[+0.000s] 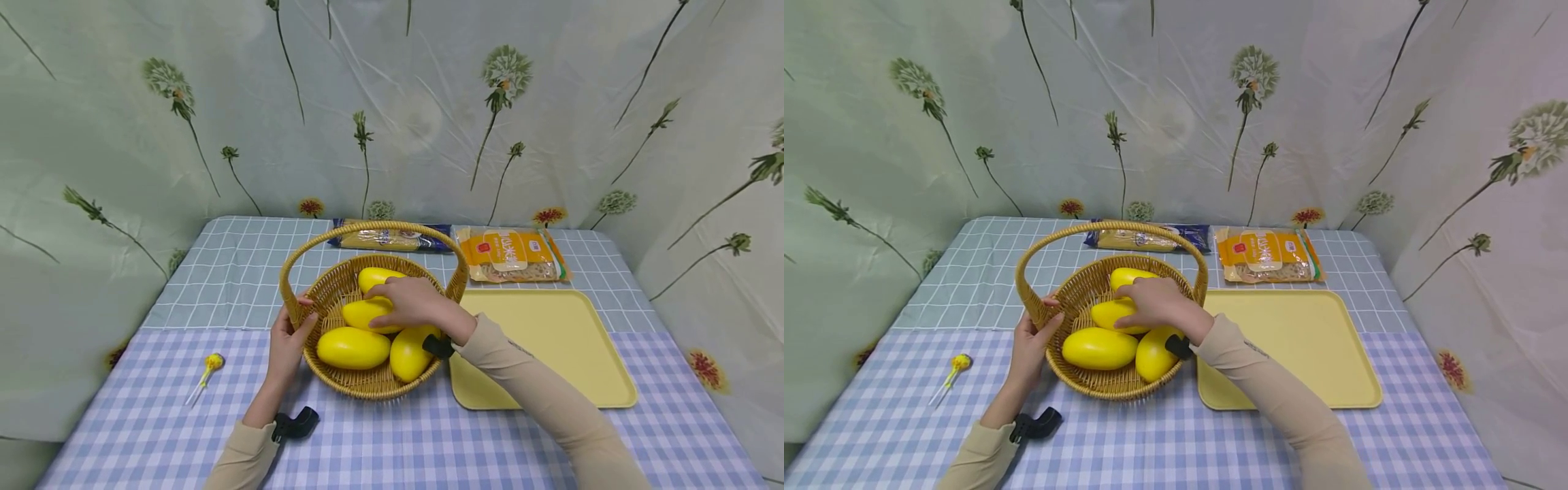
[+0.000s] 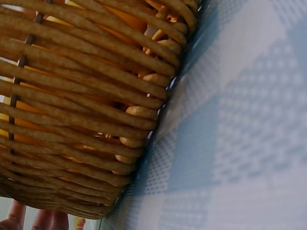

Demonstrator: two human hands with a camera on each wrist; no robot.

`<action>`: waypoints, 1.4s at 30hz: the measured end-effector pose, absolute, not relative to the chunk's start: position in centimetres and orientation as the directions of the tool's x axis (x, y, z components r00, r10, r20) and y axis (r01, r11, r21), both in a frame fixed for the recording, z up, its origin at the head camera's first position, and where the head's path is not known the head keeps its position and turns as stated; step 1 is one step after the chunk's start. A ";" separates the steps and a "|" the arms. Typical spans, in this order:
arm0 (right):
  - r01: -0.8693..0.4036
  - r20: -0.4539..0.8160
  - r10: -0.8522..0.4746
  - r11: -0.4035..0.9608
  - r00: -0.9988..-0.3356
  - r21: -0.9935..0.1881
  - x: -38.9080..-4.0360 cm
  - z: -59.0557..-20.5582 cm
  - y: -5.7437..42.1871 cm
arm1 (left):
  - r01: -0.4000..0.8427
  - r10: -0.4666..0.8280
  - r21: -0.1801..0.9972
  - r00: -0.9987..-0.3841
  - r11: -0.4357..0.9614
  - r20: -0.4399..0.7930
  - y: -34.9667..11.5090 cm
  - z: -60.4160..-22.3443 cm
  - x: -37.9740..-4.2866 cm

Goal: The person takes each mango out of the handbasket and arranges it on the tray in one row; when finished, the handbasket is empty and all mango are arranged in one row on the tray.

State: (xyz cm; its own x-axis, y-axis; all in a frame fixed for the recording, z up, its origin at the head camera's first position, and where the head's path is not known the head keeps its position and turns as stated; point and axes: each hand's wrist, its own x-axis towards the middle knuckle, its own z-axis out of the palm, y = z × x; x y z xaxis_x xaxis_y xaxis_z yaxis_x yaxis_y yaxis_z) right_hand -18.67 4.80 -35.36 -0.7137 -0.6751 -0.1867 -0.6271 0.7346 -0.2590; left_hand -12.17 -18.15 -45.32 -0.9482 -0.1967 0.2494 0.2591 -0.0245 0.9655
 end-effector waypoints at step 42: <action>-0.630 -0.130 -0.696 0.702 -0.707 -0.333 -19.5 -36.8 4.5 | 0.283 -0.202 0.959 -0.939 0.002 0.278 -18.1 -45.5 -12.3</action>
State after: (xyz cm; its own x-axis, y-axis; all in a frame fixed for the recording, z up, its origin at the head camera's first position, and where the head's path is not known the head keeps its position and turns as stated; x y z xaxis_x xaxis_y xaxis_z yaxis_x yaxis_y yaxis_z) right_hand -19.46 4.54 -36.78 -0.7065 -0.6956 -0.1301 -0.6297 0.7018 -0.3331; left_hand -12.33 -18.08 -45.49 -0.9391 -0.2022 0.2778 0.2833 0.0021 0.9590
